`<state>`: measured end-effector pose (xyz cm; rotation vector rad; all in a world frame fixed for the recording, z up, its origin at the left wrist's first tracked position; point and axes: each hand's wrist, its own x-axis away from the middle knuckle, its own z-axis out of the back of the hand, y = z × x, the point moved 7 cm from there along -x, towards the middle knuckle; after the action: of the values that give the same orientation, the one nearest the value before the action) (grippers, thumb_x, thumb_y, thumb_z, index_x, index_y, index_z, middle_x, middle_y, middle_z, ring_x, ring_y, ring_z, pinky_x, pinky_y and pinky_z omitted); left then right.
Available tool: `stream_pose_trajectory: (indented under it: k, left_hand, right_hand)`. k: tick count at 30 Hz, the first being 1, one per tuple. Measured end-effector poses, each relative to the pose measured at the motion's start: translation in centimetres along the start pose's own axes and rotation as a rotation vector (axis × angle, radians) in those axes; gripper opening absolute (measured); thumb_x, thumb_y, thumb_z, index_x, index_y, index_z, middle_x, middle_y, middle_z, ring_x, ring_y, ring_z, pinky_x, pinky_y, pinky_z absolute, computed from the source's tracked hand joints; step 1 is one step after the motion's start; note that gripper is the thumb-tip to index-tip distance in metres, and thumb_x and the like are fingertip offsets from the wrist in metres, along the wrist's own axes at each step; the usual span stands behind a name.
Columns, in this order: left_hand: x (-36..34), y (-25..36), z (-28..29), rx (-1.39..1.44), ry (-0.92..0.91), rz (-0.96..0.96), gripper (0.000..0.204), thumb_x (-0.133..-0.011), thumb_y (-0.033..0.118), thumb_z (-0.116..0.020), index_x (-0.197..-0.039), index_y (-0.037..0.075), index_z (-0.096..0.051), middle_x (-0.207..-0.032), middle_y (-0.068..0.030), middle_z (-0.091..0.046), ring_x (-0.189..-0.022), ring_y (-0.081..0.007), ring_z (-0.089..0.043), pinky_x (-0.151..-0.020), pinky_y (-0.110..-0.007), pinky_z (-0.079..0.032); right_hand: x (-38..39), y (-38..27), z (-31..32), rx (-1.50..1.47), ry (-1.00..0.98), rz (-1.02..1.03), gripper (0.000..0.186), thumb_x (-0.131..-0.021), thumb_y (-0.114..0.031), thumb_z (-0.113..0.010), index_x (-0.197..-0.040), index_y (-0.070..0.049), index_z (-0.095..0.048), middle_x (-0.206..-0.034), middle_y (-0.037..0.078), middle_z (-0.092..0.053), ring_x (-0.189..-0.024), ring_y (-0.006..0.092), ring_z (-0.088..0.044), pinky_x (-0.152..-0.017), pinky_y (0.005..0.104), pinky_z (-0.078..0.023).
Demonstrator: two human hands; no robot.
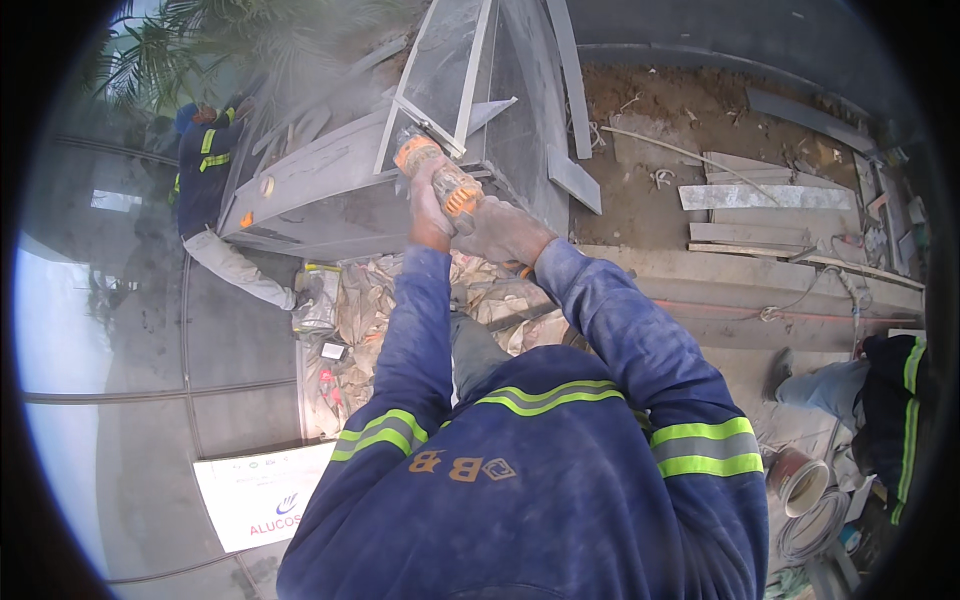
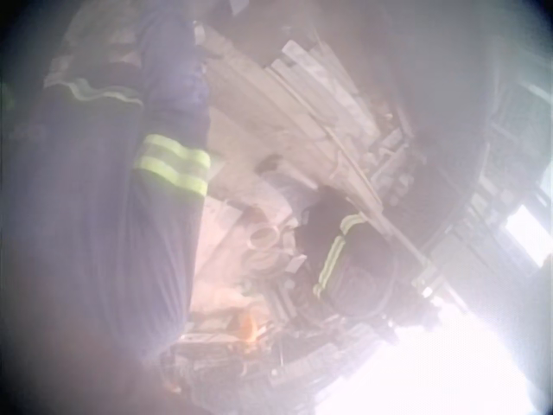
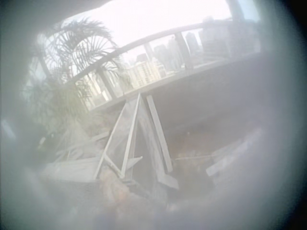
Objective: The person uses an angle grinder to cut a large stone slab on a construction site. They position the slab, operate the grinder to make a cut, and handle the slab with a coworker assisting nearby.
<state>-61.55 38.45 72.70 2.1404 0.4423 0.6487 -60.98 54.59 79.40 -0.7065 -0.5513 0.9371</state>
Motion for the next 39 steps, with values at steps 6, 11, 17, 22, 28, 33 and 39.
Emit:
stream_pose_trajectory:
  k: [6, 11, 17, 22, 28, 33, 39]
  left_hand:
    - [3.3, -0.7, -1.7, 0.024, 0.021, 0.053, 0.031, -0.086, 0.026, -0.065, -0.103, 0.004, -0.052, -0.081, -0.0138, -0.06, -0.067, -0.0307, -0.065, -0.063, -0.045, -0.059]
    - [3.3, -0.7, -1.5, 0.02, 0.042, 0.03, 0.032, -0.085, 0.027, -0.065, -0.103, 0.004, -0.052, -0.081, -0.0133, -0.059, -0.067, -0.0297, -0.064, -0.063, -0.046, -0.059]
    - [2.3, 0.5, -1.5, -0.058, 0.038, -0.039, 0.031, -0.087, 0.026, -0.064, -0.105, 0.004, -0.052, -0.08, -0.0149, -0.061, -0.066, -0.0314, -0.065, -0.061, -0.046, -0.059]
    - [3.0, 0.5, -2.1, -0.077, 0.021, -0.03, 0.03, -0.087, 0.025, -0.063, -0.104, 0.003, -0.052, -0.079, -0.0152, -0.061, -0.066, -0.0328, -0.066, -0.06, -0.047, -0.059]
    - [3.4, -0.4, -1.9, 0.004, 0.079, 0.016, 0.03, -0.087, 0.025, -0.064, -0.103, 0.003, -0.052, -0.078, -0.0146, -0.06, -0.066, -0.0324, -0.065, -0.06, -0.047, -0.059]
    - [2.6, 0.5, -2.2, -0.056, 0.029, -0.072, 0.031, -0.086, 0.026, -0.064, -0.103, 0.004, -0.052, -0.078, -0.0144, -0.06, -0.065, -0.0322, -0.065, -0.06, -0.047, -0.059]
    - [2.8, 0.0, -1.8, -0.038, 0.046, 0.017, 0.036, -0.086, 0.025, -0.064, -0.111, 0.003, -0.049, -0.083, -0.0164, -0.061, -0.07, -0.0331, -0.066, -0.065, -0.048, -0.059]
  right_hand:
    - [2.5, 1.1, -0.3, -0.105, 0.082, -0.07, 0.068, -0.083, -0.048, -0.071, -0.108, 0.015, -0.06, -0.112, 0.032, -0.064, -0.109, 0.0439, -0.064, -0.09, 0.0467, -0.052]
    - [1.5, 1.8, -1.8, -0.091, 0.123, -0.004, 0.062, -0.084, -0.044, -0.07, -0.108, 0.013, -0.06, -0.11, 0.031, -0.063, -0.108, 0.0441, -0.064, -0.09, 0.0475, -0.052]
    - [0.6, 0.8, -0.8, -0.085, 0.087, -0.016, 0.046, -0.082, -0.033, -0.066, -0.108, 0.005, -0.066, -0.113, 0.025, -0.065, -0.11, 0.0388, -0.064, -0.092, 0.0454, -0.052]
    - [0.5, 1.3, -1.2, -0.125, 0.081, 0.022, 0.059, -0.082, -0.042, -0.068, -0.11, 0.01, -0.063, -0.113, 0.029, -0.062, -0.106, 0.0432, -0.064, -0.089, 0.048, -0.051]
    - [1.4, 1.5, -1.5, -0.058, 0.094, -0.009, 0.045, -0.084, -0.035, -0.065, -0.11, 0.002, -0.066, -0.113, 0.027, -0.063, -0.108, 0.0411, -0.064, -0.089, 0.0464, -0.052]
    - [0.1, 1.1, -1.7, -0.017, 0.07, 0.089, 0.047, -0.085, -0.04, -0.066, -0.111, 0.0, -0.066, -0.111, 0.029, -0.062, -0.106, 0.0442, -0.063, -0.087, 0.0471, -0.052]
    - [1.7, 0.2, -0.7, -0.001, 0.072, 0.065, 0.033, -0.082, -0.025, -0.063, -0.103, 0.0, -0.07, -0.109, 0.024, -0.065, -0.107, 0.0371, -0.065, -0.09, 0.045, -0.054]
